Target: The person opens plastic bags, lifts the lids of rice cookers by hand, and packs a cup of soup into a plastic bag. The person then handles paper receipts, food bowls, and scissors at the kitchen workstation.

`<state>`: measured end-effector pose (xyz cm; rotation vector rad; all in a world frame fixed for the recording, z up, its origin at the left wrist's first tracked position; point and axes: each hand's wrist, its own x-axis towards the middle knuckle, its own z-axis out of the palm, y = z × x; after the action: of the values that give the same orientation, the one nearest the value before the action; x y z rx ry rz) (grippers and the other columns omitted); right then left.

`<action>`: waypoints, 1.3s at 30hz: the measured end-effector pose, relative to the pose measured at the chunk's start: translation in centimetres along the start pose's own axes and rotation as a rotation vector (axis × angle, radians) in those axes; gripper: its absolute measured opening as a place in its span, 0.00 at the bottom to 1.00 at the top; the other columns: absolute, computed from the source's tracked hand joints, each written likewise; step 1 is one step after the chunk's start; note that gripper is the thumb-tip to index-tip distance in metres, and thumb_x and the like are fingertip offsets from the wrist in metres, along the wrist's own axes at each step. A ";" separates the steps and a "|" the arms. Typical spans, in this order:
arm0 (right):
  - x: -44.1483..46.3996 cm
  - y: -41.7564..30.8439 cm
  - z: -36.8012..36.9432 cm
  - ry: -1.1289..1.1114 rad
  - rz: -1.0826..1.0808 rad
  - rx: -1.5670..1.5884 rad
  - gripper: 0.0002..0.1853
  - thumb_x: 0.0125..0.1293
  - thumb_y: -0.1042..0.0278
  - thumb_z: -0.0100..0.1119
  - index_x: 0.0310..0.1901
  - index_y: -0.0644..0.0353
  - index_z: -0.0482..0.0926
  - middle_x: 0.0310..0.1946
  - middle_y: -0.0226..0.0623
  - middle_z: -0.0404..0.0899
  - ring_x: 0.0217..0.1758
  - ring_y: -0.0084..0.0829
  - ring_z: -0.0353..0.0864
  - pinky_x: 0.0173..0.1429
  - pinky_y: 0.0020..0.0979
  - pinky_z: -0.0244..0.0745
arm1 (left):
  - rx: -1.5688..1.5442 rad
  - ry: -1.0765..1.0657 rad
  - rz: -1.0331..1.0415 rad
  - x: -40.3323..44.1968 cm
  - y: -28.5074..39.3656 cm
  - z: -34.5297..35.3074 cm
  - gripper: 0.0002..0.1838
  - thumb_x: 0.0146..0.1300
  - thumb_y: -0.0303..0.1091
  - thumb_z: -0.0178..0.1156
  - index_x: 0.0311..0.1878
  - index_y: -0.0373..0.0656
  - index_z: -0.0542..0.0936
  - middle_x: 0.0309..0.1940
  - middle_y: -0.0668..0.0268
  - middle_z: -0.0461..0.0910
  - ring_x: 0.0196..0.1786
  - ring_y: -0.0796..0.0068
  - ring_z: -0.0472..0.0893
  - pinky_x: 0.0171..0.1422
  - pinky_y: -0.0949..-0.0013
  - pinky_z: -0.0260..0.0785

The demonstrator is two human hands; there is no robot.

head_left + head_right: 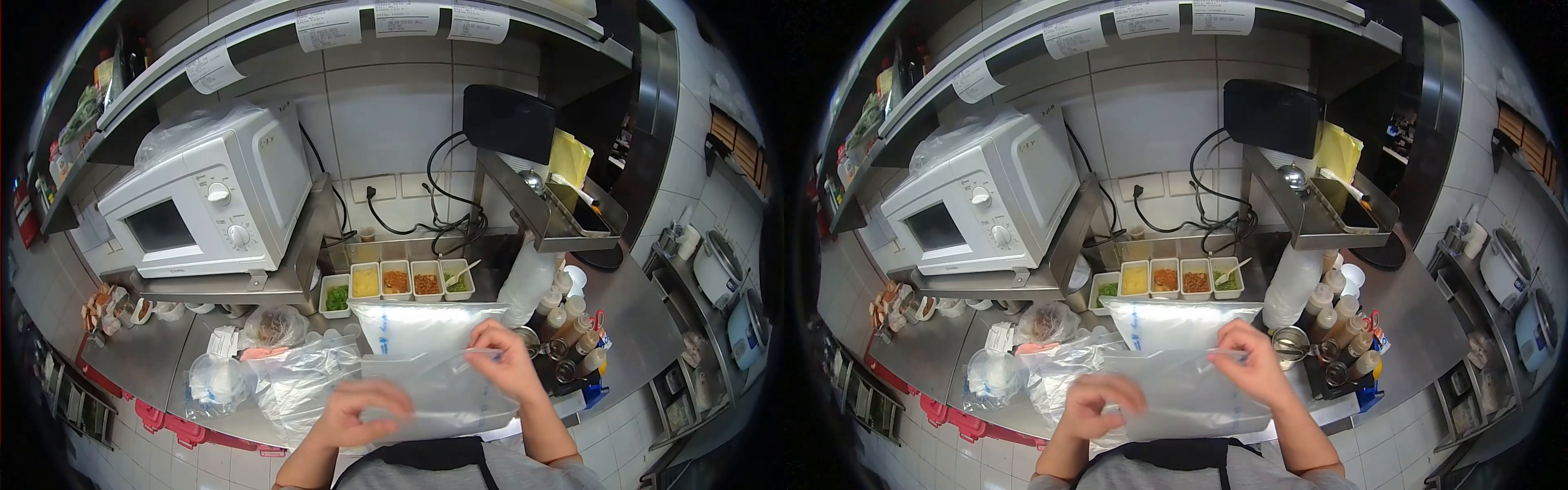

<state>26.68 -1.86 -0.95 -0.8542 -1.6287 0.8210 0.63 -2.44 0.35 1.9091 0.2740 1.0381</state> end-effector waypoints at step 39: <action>2.0 -2.6 -1.4 0.019 0.072 0.149 0.11 0.63 0.67 0.59 0.25 0.64 0.78 0.22 0.22 0.72 0.27 0.15 0.66 0.33 0.21 0.62 | -0.888 0.202 -0.277 6.1 -2.3 -0.8 0.25 0.63 0.43 0.54 0.58 0.37 0.67 0.55 0.49 0.70 0.56 0.56 0.73 0.57 0.56 0.71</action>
<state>27.36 -1.40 2.52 -0.8163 -1.5068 0.9699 4.27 2.76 2.06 0.9438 0.1438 0.9422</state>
